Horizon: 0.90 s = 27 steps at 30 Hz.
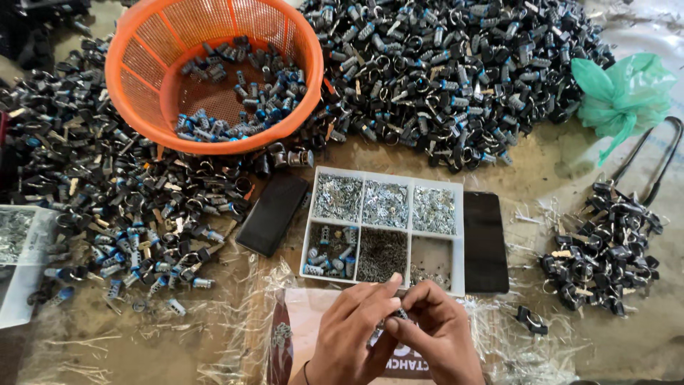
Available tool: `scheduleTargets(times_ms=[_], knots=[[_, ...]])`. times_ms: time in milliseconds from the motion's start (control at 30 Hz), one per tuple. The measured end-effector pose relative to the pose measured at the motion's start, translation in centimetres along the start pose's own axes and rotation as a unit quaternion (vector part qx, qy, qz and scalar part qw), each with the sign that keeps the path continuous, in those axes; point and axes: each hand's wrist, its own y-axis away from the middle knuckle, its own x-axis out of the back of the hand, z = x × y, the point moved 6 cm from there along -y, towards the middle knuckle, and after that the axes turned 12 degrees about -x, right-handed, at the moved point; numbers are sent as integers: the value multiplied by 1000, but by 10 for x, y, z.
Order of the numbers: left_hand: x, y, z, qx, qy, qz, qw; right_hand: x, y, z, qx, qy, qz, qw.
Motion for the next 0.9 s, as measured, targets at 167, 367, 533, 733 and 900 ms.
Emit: scheduleTargets(times_ms=[167, 367, 533, 733, 900], knots=[[11, -4, -6, 45, -79, 54, 994, -10, -13, -48, 94, 160, 14, 983], [16, -12, -28, 112, -129, 22, 985, -61, -32, -99, 346, 575, 193, 716], [14, -18, -33, 118, -128, 2, 985, -63, -36, -96, 344, 588, 217, 699], [13, -19, -34, 126, -136, 30, 982, -53, -32, -102, 349, 536, 209, 740], [13, -18, -34, 124, -142, 34, 982, -66, -39, -104, 359, 558, 193, 723]])
